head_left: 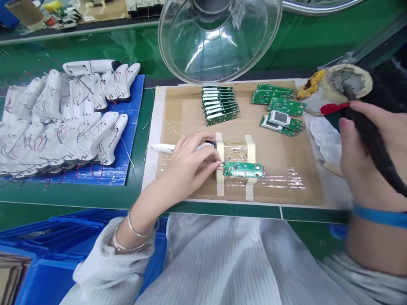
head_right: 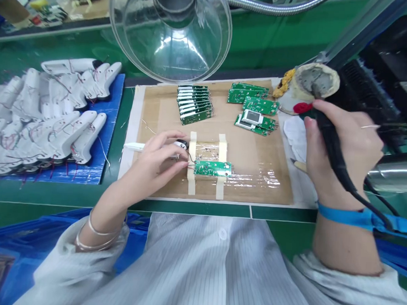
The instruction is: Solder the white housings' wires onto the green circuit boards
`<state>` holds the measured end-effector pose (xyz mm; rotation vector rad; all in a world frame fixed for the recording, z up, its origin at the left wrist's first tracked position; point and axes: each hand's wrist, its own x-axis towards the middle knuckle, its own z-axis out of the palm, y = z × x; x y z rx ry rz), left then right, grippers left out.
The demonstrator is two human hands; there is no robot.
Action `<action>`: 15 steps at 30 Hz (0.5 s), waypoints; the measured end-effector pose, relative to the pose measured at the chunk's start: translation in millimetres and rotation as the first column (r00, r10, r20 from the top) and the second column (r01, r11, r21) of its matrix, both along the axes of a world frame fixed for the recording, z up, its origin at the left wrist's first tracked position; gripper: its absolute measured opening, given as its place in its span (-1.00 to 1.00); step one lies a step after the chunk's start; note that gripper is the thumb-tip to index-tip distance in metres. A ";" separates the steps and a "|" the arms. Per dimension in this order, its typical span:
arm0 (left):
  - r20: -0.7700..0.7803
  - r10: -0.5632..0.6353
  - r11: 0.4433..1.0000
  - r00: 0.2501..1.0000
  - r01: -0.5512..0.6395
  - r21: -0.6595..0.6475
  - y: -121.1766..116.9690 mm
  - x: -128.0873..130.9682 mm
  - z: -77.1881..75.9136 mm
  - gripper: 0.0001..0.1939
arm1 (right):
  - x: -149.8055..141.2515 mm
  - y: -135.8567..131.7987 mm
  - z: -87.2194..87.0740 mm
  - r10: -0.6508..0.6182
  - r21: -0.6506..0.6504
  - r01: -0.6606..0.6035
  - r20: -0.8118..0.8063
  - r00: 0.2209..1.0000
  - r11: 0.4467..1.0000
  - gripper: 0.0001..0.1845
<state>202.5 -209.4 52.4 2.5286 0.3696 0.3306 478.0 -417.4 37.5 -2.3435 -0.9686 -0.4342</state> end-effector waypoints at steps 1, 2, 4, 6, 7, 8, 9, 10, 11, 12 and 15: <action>0.011 0.005 1.000 1.000 -0.005 0.004 1.4 -7.1 0.1 -0.87 | 0.4 -0.5 1.7 0.018 0.034 -0.018 -0.009 1.000 0.999 -0.48; -0.005 0.006 1.000 1.000 -0.005 0.025 2.8 -14.8 0.3 -0.85 | -3.4 -0.1 3.1 0.043 0.108 -0.037 -0.055 0.998 0.994 -0.50; -0.083 0.006 0.993 0.997 0.004 0.117 4.3 -30.2 0.5 -0.78 | -22.6 2.3 4.2 0.121 0.286 -0.069 -0.166 0.979 0.956 -0.51; -0.140 0.006 0.978 0.990 0.024 0.209 3.4 -42.0 0.7 -0.69 | -50.6 4.6 1.1 0.200 0.342 -0.112 -0.234 0.952 0.933 -0.57; -0.147 0.005 0.972 0.989 0.030 0.232 2.4 -45.9 1.2 -0.64 | -64.6 5.4 -2.1 0.331 0.354 -0.221 -0.288 0.899 0.909 -0.55; -0.141 0.000 0.971 0.990 0.034 0.235 1.6 -48.5 2.5 -0.61 | -76.9 6.0 -6.1 0.429 0.355 -0.312 -0.326 0.842 0.881 -0.51; -0.123 -0.006 0.974 0.992 0.034 0.226 1.7 -50.1 4.9 -0.61 | -86.7 6.5 -10.1 0.475 0.322 -0.373 -0.344 0.810 0.870 -0.47; -0.093 -0.007 0.976 0.996 0.027 0.214 3.3 -51.0 8.7 -0.64 | -93.6 7.2 -13.6 0.508 0.300 -0.419 -0.356 0.784 0.857 -0.45; -0.059 0.002 0.977 0.998 0.011 0.212 7.1 -51.7 14.0 -0.68 | -97.5 8.1 -15.9 0.517 0.276 -0.441 -0.354 0.779 0.854 -0.44; -0.030 0.022 0.974 0.999 -0.015 0.226 13.6 -52.4 20.7 -0.72 | -98.7 9.4 -16.7 0.514 0.257 -0.448 -0.341 0.787 0.856 -0.44; -0.038 0.111 0.936 0.993 -0.091 0.340 50.9 -56.7 46.8 -0.75 | -92.0 14.6 -10.8 0.476 0.250 -0.415 -0.276 0.835 0.875 -0.48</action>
